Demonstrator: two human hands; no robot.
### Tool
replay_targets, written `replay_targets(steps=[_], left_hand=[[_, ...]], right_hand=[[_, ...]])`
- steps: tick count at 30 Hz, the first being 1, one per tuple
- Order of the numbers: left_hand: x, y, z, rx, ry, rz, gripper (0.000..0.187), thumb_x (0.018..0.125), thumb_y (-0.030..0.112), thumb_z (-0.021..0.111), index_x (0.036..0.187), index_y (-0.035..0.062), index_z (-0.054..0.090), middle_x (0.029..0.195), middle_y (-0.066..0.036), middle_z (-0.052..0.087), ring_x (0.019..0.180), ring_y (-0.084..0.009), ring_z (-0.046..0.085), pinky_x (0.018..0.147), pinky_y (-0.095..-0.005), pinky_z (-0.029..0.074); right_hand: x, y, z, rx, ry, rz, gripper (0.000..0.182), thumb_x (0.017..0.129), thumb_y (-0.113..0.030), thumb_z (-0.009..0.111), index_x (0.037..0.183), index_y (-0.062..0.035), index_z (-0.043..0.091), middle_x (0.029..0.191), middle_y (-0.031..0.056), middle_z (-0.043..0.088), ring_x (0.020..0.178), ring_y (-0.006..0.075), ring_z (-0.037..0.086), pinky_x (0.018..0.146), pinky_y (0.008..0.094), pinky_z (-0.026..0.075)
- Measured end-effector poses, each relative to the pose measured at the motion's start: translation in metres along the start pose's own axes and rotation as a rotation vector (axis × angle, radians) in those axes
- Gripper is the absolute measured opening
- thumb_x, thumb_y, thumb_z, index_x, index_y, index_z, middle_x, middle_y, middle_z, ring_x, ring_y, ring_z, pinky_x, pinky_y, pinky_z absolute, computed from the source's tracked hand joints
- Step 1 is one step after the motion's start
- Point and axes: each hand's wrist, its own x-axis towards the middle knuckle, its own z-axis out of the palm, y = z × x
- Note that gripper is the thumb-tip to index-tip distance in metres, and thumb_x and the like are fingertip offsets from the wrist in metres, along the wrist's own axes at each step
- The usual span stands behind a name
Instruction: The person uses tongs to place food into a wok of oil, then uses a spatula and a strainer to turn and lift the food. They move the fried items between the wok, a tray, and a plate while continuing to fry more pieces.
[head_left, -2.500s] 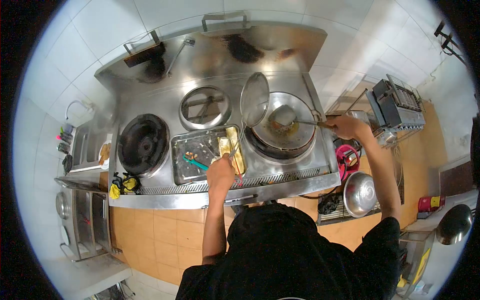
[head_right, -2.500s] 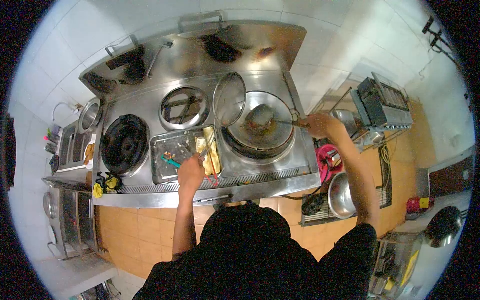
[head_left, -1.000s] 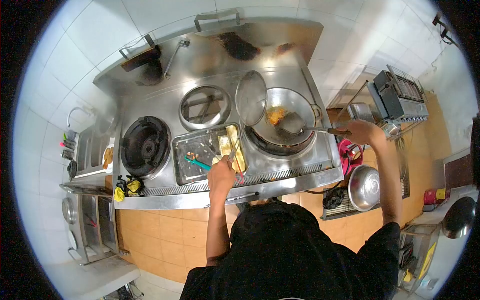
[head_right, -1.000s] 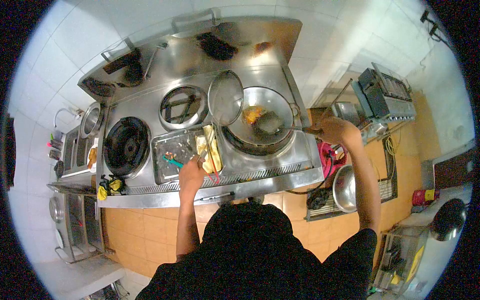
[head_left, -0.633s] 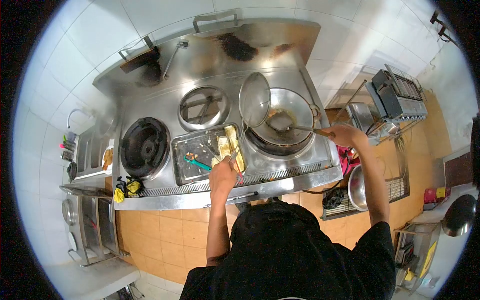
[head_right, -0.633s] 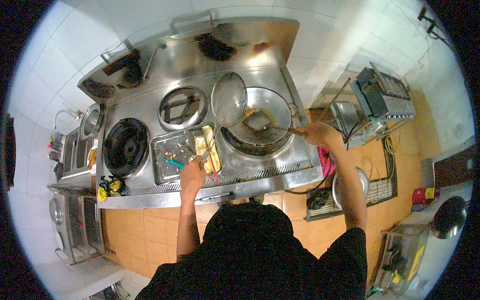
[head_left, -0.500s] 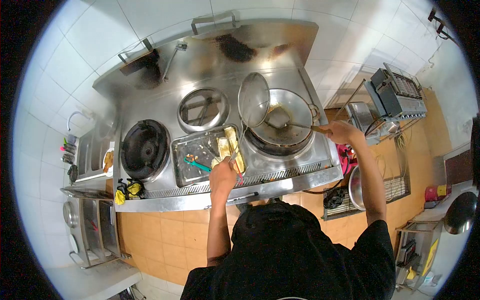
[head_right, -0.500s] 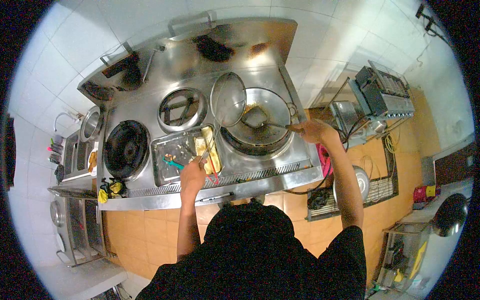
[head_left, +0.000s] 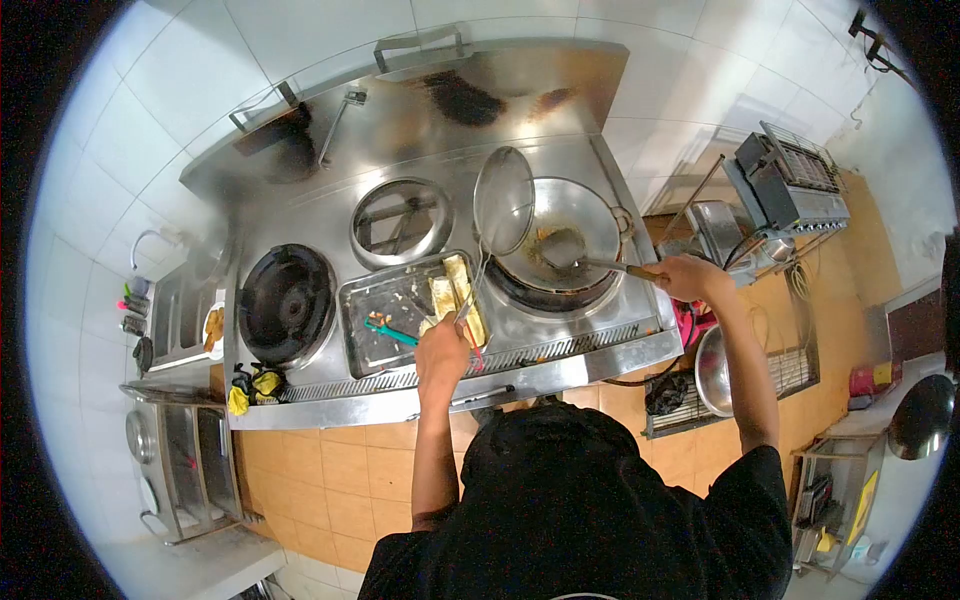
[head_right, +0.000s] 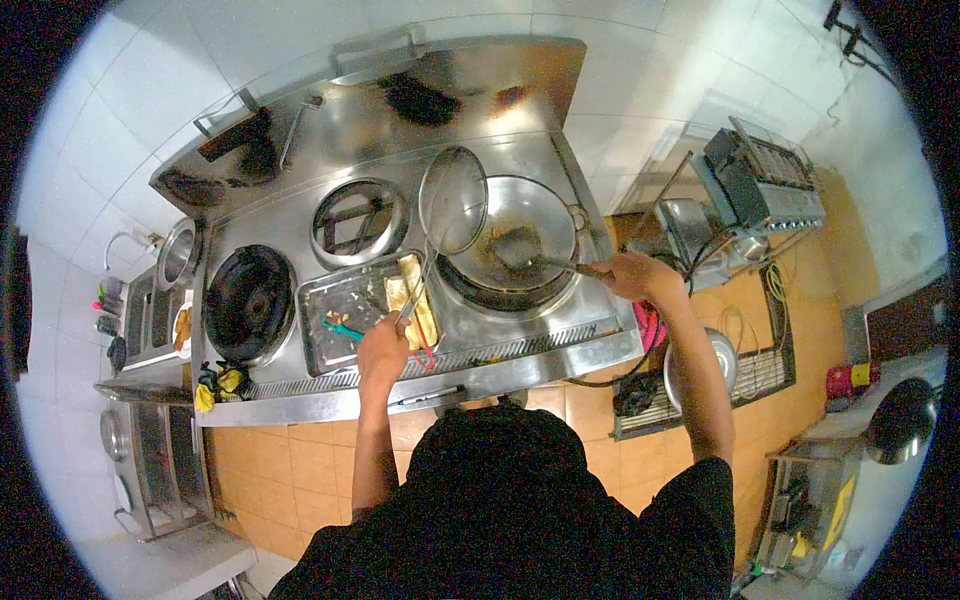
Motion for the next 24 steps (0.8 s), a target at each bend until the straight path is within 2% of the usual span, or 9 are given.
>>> replay_targets(steps=[5,8,10,11,13,16,17,19,24], left_hand=[[0.001,0.007,0.001,0.034,-0.002,0.013,0.029,0.097,0.026,0.051,0.106,0.0021,0.065,0.088,-0.026,0.068,0.086,-0.0438,0.065,0.076,-0.0520,0.049],[0.006,0.002,0.008,0.041,-0.002,0.035,0.028,0.096,0.025,0.051,0.105,0.0028,0.065,0.088,-0.025,0.068,0.086,-0.0429,0.065,0.076,-0.0512,0.050],[0.007,0.006,0.006,0.043,-0.041,0.020,0.028,0.096,0.026,0.050,0.108,0.0052,0.065,0.092,-0.026,0.067,0.089,-0.0438,0.064,0.078,-0.0532,0.049],[0.009,0.008,0.005,0.047,-0.077,0.006,0.029,0.096,0.026,0.049,0.111,0.0077,0.065,0.096,-0.026,0.067,0.093,-0.0446,0.063,0.079,-0.0552,0.048],[0.012,0.011,0.007,0.088,-0.055,0.041,0.027,0.096,0.025,0.050,0.108,0.0063,0.065,0.092,-0.025,0.068,0.089,-0.0424,0.065,0.077,-0.0522,0.049],[0.015,0.011,0.008,0.137,-0.025,0.075,0.026,0.095,0.024,0.051,0.105,0.0053,0.066,0.088,-0.023,0.069,0.086,-0.0400,0.067,0.075,-0.0493,0.051],[0.016,0.010,0.009,0.148,-0.028,0.079,0.026,0.095,0.024,0.051,0.105,0.0056,0.066,0.088,-0.023,0.069,0.086,-0.0398,0.067,0.075,-0.0493,0.051],[0.016,0.010,0.010,0.140,-0.010,0.074,0.025,0.095,0.024,0.051,0.105,0.0061,0.066,0.088,-0.022,0.069,0.086,-0.0397,0.067,0.074,-0.0496,0.051],[0.019,0.009,0.007,0.158,0.000,0.068,0.025,0.095,0.022,0.050,0.107,0.0058,0.065,0.087,-0.021,0.069,0.085,-0.0389,0.068,0.074,-0.0499,0.052]], right_hand=[[-0.025,0.026,-0.005,-0.006,-0.070,0.011,0.040,0.094,-0.028,0.054,0.133,-0.0209,0.057,0.103,0.0208,0.067,0.097,0.0400,0.064,0.086,0.0468,0.049],[-0.036,0.040,-0.015,-0.051,0.025,-0.069,0.039,0.095,-0.032,0.054,0.133,-0.0249,0.058,0.103,0.0182,0.068,0.094,0.0386,0.064,0.083,0.0449,0.051],[-0.052,0.010,-0.056,-0.064,-0.141,0.191,0.039,0.094,-0.031,0.055,0.134,-0.0299,0.057,0.104,0.0161,0.068,0.094,0.0367,0.065,0.081,0.0442,0.052],[-0.046,0.018,-0.061,-0.062,-0.143,0.195,0.039,0.094,-0.031,0.055,0.134,-0.0299,0.057,0.104,0.0161,0.068,0.094,0.0367,0.065,0.081,0.0442,0.052],[-0.032,0.036,-0.072,-0.348,-0.131,0.140,0.042,0.092,-0.030,0.057,0.134,-0.0338,0.056,0.096,0.0159,0.070,0.084,0.0348,0.066,0.074,0.0436,0.053],[-0.025,0.006,-0.106,-0.351,-0.251,0.203,0.046,0.089,-0.025,0.057,0.135,-0.0332,0.056,0.080,0.0140,0.069,0.067,0.0289,0.066,0.062,0.0417,0.053],[-0.020,-0.005,-0.113,-0.353,-0.250,0.202,0.046,0.089,-0.025,0.057,0.135,-0.0332,0.056,0.080,0.0140,0.069,0.067,0.0289,0.066,0.062,0.0417,0.053],[-0.011,-0.019,-0.124,-0.388,-0.393,0.225,0.049,0.088,-0.020,0.055,0.135,-0.0330,0.056,0.062,0.0097,0.062,0.051,0.0212,0.058,0.048,0.0381,0.048],[0.016,-0.018,-0.119,-0.245,-0.498,0.219,0.050,0.088,-0.018,0.053,0.136,-0.0307,0.056,0.056,0.0059,0.053,0.048,0.0166,0.052,0.041,0.0345,0.043]])
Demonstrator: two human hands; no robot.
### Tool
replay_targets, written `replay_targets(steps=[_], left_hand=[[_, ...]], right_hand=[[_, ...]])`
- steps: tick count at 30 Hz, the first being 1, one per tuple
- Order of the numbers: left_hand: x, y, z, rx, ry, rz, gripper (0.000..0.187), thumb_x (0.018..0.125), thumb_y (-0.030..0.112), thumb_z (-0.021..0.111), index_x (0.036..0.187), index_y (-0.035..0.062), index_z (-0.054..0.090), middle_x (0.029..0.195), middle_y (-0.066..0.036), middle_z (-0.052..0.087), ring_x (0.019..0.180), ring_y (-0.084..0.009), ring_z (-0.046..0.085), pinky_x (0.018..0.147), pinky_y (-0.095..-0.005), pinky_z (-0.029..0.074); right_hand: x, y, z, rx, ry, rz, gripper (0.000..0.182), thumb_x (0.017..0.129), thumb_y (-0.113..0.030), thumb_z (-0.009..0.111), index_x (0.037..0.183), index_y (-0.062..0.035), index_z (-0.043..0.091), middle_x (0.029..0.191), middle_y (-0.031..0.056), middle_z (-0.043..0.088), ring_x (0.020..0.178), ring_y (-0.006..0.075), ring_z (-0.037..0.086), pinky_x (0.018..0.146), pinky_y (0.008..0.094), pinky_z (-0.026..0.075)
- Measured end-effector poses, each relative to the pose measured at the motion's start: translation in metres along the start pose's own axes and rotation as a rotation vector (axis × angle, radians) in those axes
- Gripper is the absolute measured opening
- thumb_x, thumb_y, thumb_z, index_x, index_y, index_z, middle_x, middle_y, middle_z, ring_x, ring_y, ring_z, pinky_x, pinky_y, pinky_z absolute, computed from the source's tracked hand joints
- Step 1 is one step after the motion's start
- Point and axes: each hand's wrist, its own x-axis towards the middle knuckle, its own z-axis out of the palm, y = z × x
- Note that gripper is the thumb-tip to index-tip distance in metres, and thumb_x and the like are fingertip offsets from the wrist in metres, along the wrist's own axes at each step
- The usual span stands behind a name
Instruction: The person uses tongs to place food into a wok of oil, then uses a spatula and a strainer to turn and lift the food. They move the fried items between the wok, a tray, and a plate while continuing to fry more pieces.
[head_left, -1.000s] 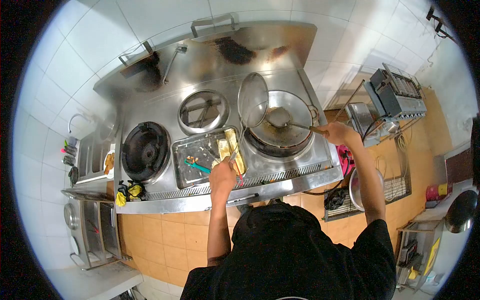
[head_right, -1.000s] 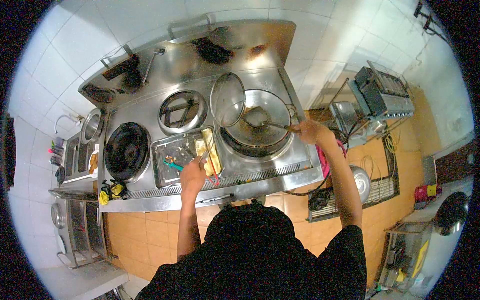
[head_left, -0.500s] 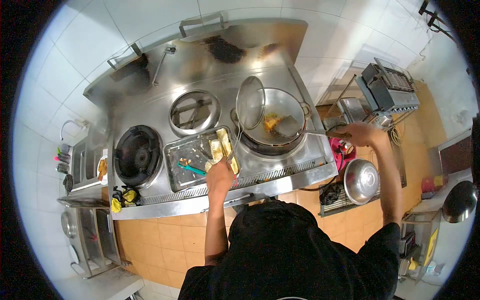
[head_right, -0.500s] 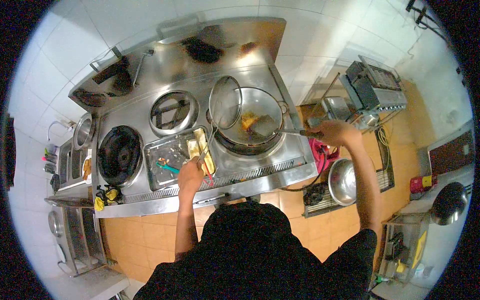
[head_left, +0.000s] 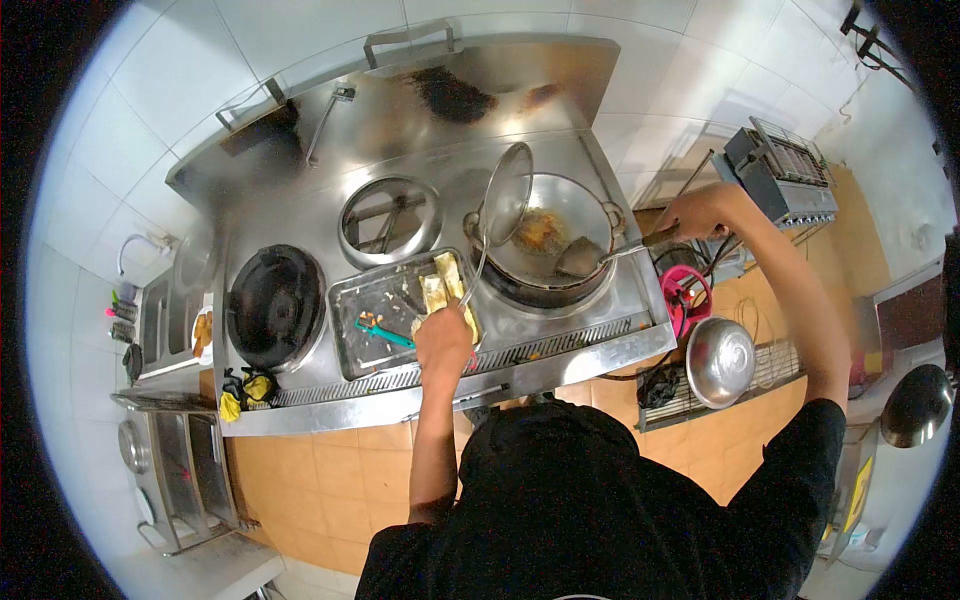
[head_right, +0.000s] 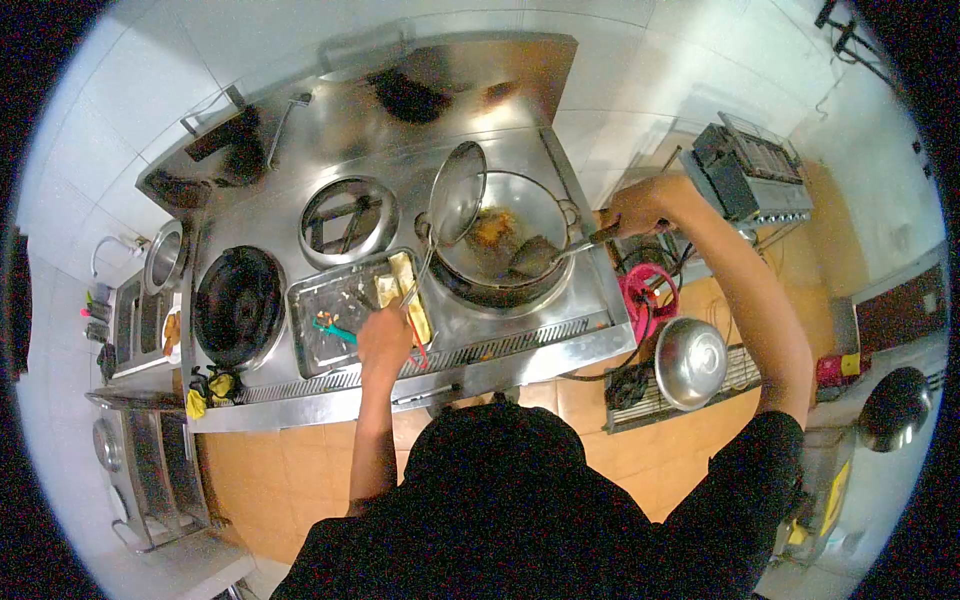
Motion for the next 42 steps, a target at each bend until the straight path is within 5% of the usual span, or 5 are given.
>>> replay_targets(steps=[4,16,23,32,42], left_hand=[[0.008,-0.002,0.000,0.050,0.040,0.077,0.026,0.096,0.020,0.048,0.105,0.0032,0.065,0.087,-0.020,0.070,0.084,-0.0385,0.069,0.072,-0.0478,0.054],[0.054,0.002,0.018,0.176,-0.018,0.124,0.027,0.094,0.015,0.046,0.111,0.0065,0.065,0.093,-0.021,0.070,0.087,-0.0386,0.069,0.074,-0.0495,0.055],[0.056,0.004,0.016,0.172,0.046,0.219,0.026,0.093,0.015,0.046,0.103,0.0035,0.067,0.091,-0.021,0.070,0.087,-0.0382,0.069,0.073,-0.0499,0.055],[0.041,0.006,0.001,0.118,-0.043,0.204,0.026,0.090,0.014,0.049,0.101,0.0019,0.069,0.096,-0.023,0.070,0.090,-0.0381,0.070,0.078,-0.0454,0.056],[0.030,-0.005,0.004,0.009,-0.027,0.138,0.023,0.090,0.016,0.053,0.100,0.0012,0.067,0.091,-0.025,0.068,0.090,-0.0415,0.067,0.080,-0.0514,0.052]], right_hand=[[0.014,-0.004,0.004,0.152,0.004,-0.036,0.021,0.089,-0.026,0.051,0.099,-0.0125,0.063,0.050,0.0031,0.046,0.043,0.0164,0.047,0.041,0.0354,0.042],[0.039,-0.008,0.022,0.145,0.086,-0.147,0.022,0.089,-0.027,0.052,0.086,-0.0060,0.057,0.051,0.0052,0.047,0.040,0.0180,0.048,0.038,0.0366,0.040],[0.029,-0.013,0.019,0.178,0.027,-0.055,0.022,0.090,-0.028,0.050,0.087,-0.0065,0.056,0.053,0.0049,0.047,0.042,0.0175,0.046,0.037,0.0347,0.038],[0.081,0.004,0.089,0.020,0.422,-0.251,0.042,0.097,-0.025,0.044,0.136,-0.0352,0.052,0.101,0.0194,0.069,0.090,0.0406,0.067,0.081,0.0519,0.053],[0.048,-0.003,0.116,0.153,0.502,-0.249,0.041,0.095,-0.022,0.053,0.135,-0.0186,0.056,0.095,0.0222,0.067,0.086,0.0392,0.065,0.076,0.0486,0.050]])
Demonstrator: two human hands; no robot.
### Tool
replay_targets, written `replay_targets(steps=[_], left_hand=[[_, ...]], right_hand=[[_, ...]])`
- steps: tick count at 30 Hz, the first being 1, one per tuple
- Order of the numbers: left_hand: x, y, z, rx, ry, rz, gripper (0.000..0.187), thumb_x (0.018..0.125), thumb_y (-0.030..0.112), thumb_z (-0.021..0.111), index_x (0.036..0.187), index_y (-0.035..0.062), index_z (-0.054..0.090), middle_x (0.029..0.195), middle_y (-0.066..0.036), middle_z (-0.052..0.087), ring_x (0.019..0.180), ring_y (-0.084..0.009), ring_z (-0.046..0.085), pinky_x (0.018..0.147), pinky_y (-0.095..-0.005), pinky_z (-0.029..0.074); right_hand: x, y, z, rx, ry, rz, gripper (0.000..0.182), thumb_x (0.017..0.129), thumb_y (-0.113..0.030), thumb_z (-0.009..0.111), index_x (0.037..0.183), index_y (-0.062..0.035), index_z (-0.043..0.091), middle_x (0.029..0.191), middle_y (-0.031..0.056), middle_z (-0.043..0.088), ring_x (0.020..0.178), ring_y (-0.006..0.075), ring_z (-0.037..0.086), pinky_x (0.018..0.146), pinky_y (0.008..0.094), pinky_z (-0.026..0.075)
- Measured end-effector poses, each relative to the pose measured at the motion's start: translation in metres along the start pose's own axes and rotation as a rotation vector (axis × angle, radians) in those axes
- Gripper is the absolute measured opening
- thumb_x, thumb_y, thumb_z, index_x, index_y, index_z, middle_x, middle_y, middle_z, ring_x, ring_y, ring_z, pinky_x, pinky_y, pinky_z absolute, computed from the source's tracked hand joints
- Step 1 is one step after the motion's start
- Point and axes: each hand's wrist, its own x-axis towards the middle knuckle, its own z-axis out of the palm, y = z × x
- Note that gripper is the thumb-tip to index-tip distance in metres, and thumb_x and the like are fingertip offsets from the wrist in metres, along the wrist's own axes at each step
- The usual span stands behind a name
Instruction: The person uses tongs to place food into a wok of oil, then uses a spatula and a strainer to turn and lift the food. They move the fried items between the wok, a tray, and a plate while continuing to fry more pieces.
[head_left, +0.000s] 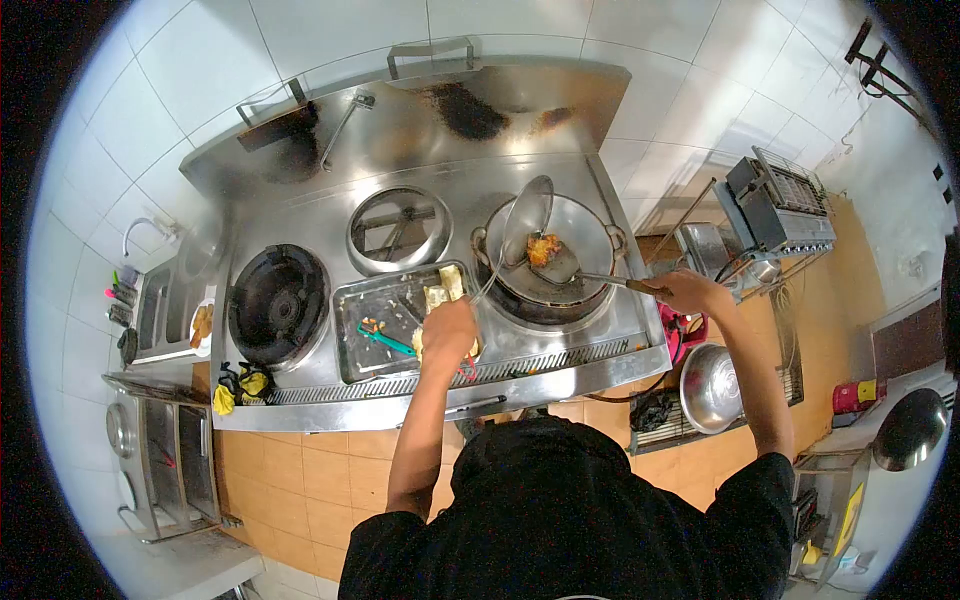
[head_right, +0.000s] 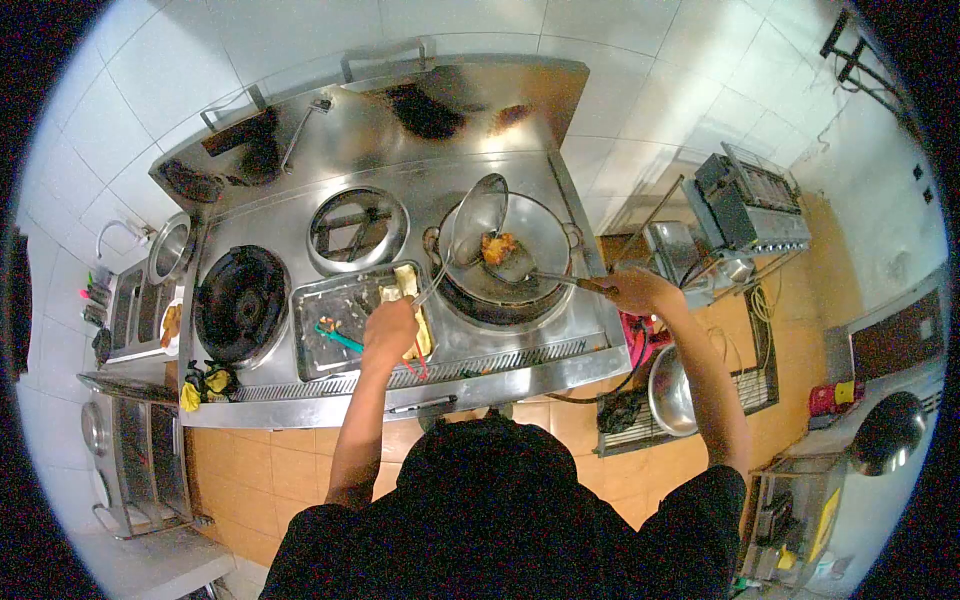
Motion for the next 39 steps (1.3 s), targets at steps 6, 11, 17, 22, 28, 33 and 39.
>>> replay_targets(steps=[6,11,17,22,28,33,39], left_hand=[[-0.005,0.001,-0.006,-0.052,-0.009,-0.017,0.023,0.089,0.016,0.053,0.101,0.0023,0.067,0.091,-0.026,0.068,0.091,-0.0433,0.066,0.082,-0.0532,0.050],[-0.008,0.003,0.000,-0.063,0.005,0.002,0.022,0.087,0.017,0.054,0.101,0.0040,0.066,0.089,-0.026,0.067,0.092,-0.0435,0.065,0.081,-0.0540,0.049],[-0.018,0.007,-0.006,-0.077,0.002,0.011,0.024,0.087,0.016,0.054,0.104,0.0048,0.067,0.090,-0.026,0.067,0.089,-0.0442,0.065,0.080,-0.0544,0.050],[-0.019,-0.004,-0.009,-0.072,0.012,-0.054,0.024,0.090,0.019,0.053,0.103,0.0036,0.067,0.091,-0.026,0.068,0.088,-0.0439,0.066,0.079,-0.0526,0.051],[-0.014,-0.009,-0.012,-0.140,0.017,-0.076,0.026,0.093,0.021,0.053,0.102,0.0013,0.067,0.092,-0.027,0.067,0.093,-0.0433,0.065,0.082,-0.0517,0.050],[-0.004,-0.014,0.008,-0.211,-0.055,-0.025,0.027,0.092,0.020,0.053,0.106,0.0021,0.068,0.094,-0.027,0.067,0.093,-0.0443,0.064,0.083,-0.0521,0.048],[0.012,-0.026,0.052,-0.547,-0.217,0.025,0.028,0.094,0.020,0.051,0.101,-0.0024,0.066,0.084,-0.025,0.067,0.077,-0.0372,0.067,0.071,-0.0450,0.050]], right_hand=[[-0.008,0.016,0.021,0.018,0.032,0.060,0.041,0.094,-0.021,0.054,0.135,-0.0174,0.056,0.087,0.0222,0.067,0.081,0.0399,0.065,0.074,0.0484,0.050],[-0.009,0.001,0.018,0.043,0.014,0.028,0.043,0.094,-0.020,0.053,0.137,-0.0170,0.054,0.085,0.0233,0.066,0.079,0.0398,0.064,0.075,0.0462,0.050],[0.006,0.015,0.043,0.026,0.092,-0.045,0.049,0.092,-0.018,0.054,0.140,-0.0183,0.050,0.077,0.0210,0.066,0.072,0.0369,0.065,0.070,0.0449,0.050],[-0.019,-0.005,0.021,0.135,0.102,-0.063,0.048,0.092,-0.017,0.055,0.140,-0.0207,0.051,0.075,0.0203,0.065,0.070,0.0363,0.065,0.068,0.0447,0.050],[-0.040,0.007,-0.001,0.141,0.039,0.101,0.046,0.091,-0.019,0.057,0.137,-0.0235,0.054,0.080,0.0225,0.066,0.074,0.0385,0.065,0.071,0.0467,0.051],[-0.034,0.021,-0.030,-0.004,0.032,0.105,0.043,0.092,-0.023,0.058,0.135,-0.0232,0.056,0.092,0.0227,0.068,0.085,0.0397,0.065,0.077,0.0492,0.050],[-0.007,0.001,-0.094,-0.113,0.154,-0.068,0.028,0.089,-0.025,0.058,0.115,-0.0227,0.068,0.100,0.0170,0.070,0.089,0.0379,0.067,0.080,0.0469,0.053]])
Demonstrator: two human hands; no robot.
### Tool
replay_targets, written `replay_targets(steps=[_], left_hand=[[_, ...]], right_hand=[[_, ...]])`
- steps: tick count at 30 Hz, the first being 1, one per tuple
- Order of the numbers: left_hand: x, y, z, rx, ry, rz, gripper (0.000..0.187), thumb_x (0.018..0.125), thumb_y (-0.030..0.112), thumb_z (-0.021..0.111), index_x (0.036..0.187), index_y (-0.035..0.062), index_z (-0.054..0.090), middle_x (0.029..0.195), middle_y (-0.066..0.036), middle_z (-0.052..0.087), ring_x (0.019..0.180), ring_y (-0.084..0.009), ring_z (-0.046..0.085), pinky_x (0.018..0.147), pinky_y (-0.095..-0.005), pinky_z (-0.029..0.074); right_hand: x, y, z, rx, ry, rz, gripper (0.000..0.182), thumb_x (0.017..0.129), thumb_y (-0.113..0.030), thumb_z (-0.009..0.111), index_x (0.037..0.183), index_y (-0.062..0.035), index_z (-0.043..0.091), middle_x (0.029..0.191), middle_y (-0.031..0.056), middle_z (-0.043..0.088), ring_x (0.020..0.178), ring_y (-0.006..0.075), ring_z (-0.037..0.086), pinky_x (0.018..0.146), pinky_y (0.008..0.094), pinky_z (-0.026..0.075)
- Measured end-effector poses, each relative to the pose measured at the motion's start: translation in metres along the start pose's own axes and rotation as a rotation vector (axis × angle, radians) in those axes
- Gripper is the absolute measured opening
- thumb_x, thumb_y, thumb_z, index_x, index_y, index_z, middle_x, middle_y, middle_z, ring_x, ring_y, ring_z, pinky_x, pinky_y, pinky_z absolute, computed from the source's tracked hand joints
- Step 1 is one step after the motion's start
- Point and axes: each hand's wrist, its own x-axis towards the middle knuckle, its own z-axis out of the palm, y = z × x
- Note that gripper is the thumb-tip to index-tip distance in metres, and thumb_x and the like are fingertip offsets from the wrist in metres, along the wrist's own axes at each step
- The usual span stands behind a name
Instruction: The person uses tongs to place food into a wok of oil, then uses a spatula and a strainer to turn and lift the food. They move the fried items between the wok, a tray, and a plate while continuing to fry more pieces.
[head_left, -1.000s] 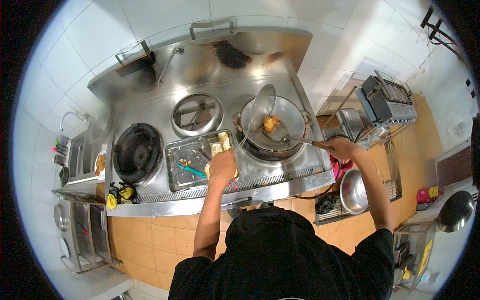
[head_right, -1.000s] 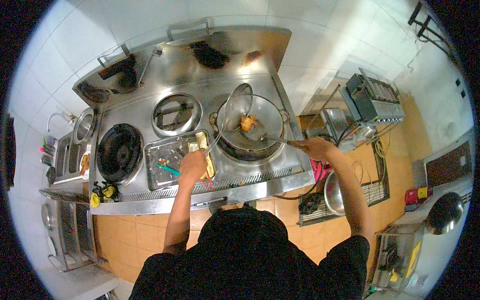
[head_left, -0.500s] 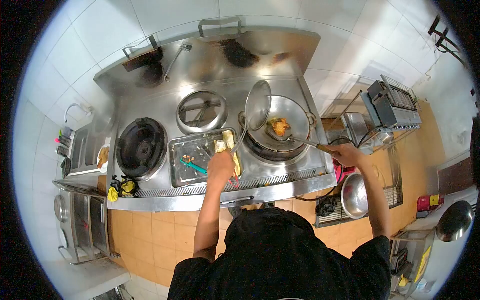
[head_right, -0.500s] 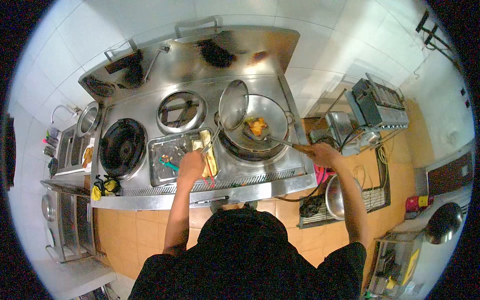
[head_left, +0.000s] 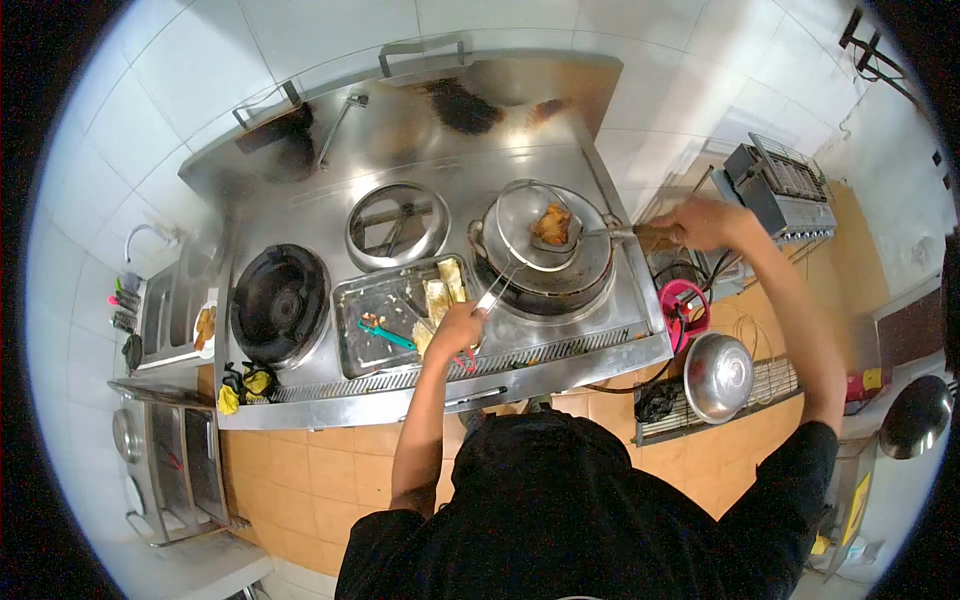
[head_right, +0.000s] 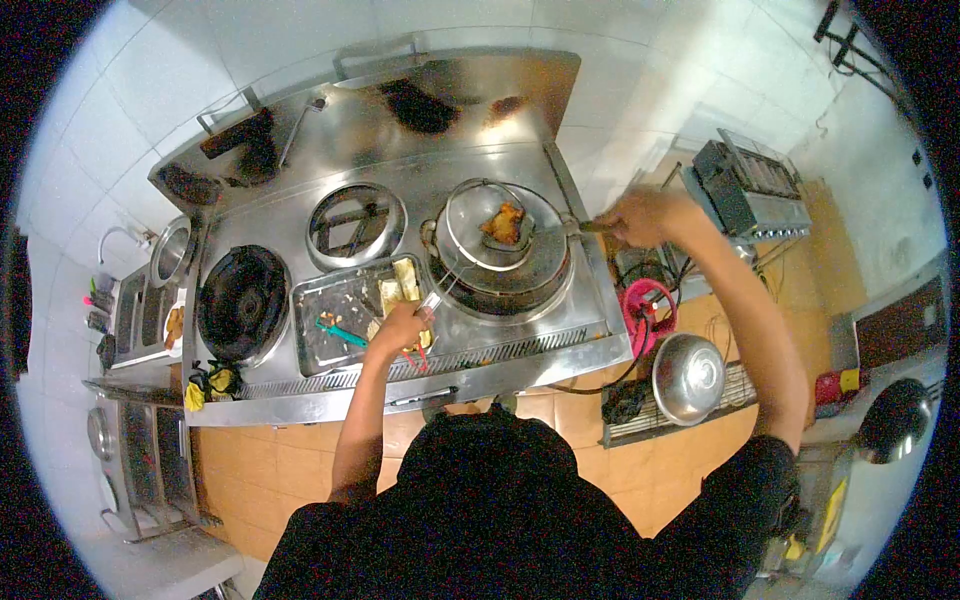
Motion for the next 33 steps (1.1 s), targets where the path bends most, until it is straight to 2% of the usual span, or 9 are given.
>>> replay_targets(steps=[2,3,5,12,21,27,30,32,33], left_hand=[[0.000,0.001,0.004,-0.220,-0.066,-0.126,0.030,0.097,0.024,0.050,0.095,-0.0030,0.064,0.074,-0.014,0.063,0.060,-0.0243,0.059,0.057,-0.0389,0.046],[0.000,0.002,0.005,-0.215,-0.069,-0.123,0.030,0.097,0.024,0.050,0.095,-0.0030,0.064,0.074,-0.014,0.063,0.060,-0.0243,0.059,0.057,-0.0389,0.046],[-0.003,0.004,0.005,-0.310,-0.119,-0.184,0.031,0.099,0.027,0.048,0.094,-0.0009,0.061,0.073,-0.006,0.056,0.053,-0.0156,0.050,0.048,-0.0336,0.041],[-0.014,-0.009,0.006,-0.436,-0.166,-0.241,0.032,0.100,0.030,0.048,0.099,0.0005,0.060,0.075,-0.006,0.056,0.053,-0.0140,0.049,0.044,-0.0290,0.039],[-0.031,-0.013,0.004,-0.625,-0.172,-0.270,0.030,0.100,0.029,0.050,0.093,0.0013,0.058,0.068,-0.001,0.051,0.043,-0.0108,0.041,0.040,-0.0277,0.033],[-0.036,-0.006,0.007,-0.492,-0.091,-0.206,0.032,0.100,0.029,0.049,0.091,-0.0002,0.059,0.067,-0.002,0.053,0.044,-0.0118,0.044,0.041,-0.0288,0.035],[-0.031,-0.011,0.012,-0.348,-0.019,-0.124,0.033,0.100,0.029,0.049,0.093,-0.0011,0.061,0.068,-0.005,0.055,0.045,-0.0130,0.046,0.043,-0.0303,0.037],[-0.028,-0.013,0.013,-0.402,-0.042,-0.160,0.033,0.100,0.029,0.050,0.093,-0.0015,0.062,0.069,-0.006,0.058,0.046,-0.0143,0.048,0.045,-0.0321,0.039],[-0.030,-0.008,0.011,-0.401,-0.044,-0.159,0.033,0.100,0.029,0.050,0.093,-0.0015,0.062,0.069,-0.006,0.058,0.046,-0.0143,0.048,0.045,-0.0321,0.039]], right_hand=[[0.016,-0.015,-0.031,-0.287,-0.157,-0.031,0.030,0.086,-0.025,0.060,0.115,-0.0269,0.069,0.099,0.0135,0.071,0.091,0.0373,0.067,0.079,0.0466,0.054],[0.021,-0.031,-0.045,-0.284,-0.155,-0.026,0.030,0.086,-0.025,0.060,0.115,-0.0269,0.069,0.099,0.0135,0.071,0.091,0.0373,0.067,0.079,0.0466,0.054],[0.032,-0.057,-0.069,-0.469,-0.281,0.070,0.036,0.083,-0.022,0.061,0.117,-0.0307,0.068,0.098,0.0092,0.072,0.091,0.0354,0.068,0.078,0.0459,0.055],[0.053,-0.059,-0.076,-0.551,-0.316,0.062,0.039,0.080,-0.017,0.059,0.114,-0.0323,0.070,0.095,0.0069,0.073,0.090,0.0345,0.068,0.074,0.0459,0.054],[0.021,-0.033,-0.078,-0.359,-0.231,0.178,0.034,0.084,-0.020,0.057,0.115,-0.0296,0.069,0.094,0.0091,0.073,0.088,0.0332,0.068,0.075,0.0455,0.054],[0.016,-0.011,-0.055,-0.308,-0.213,0.024,0.033,0.090,-0.040,0.056,0.117,-0.0275,0.069,0.096,0.0105,0.072,0.089,0.0358,0.068,0.076,0.0462,0.053],[0.007,-0.021,-0.064,-0.247,-0.223,0.102,0.038,0.090,-0.048,0.053,0.119,-0.0287,0.068,0.084,0.0118,0.072,0.076,0.0320,0.069,0.069,0.0438,0.054],[0.000,-0.041,-0.085,-0.149,-0.401,0.318,0.042,0.085,-0.022,0.057,0.127,-0.0244,0.064,0.101,0.0152,0.071,0.091,0.0327,0.067,0.080,0.0414,0.053],[0.000,-0.038,-0.084,-0.148,-0.401,0.320,0.042,0.085,-0.022,0.057,0.127,-0.0244,0.064,0.101,0.0152,0.071,0.091,0.0327,0.067,0.080,0.0414,0.053]])
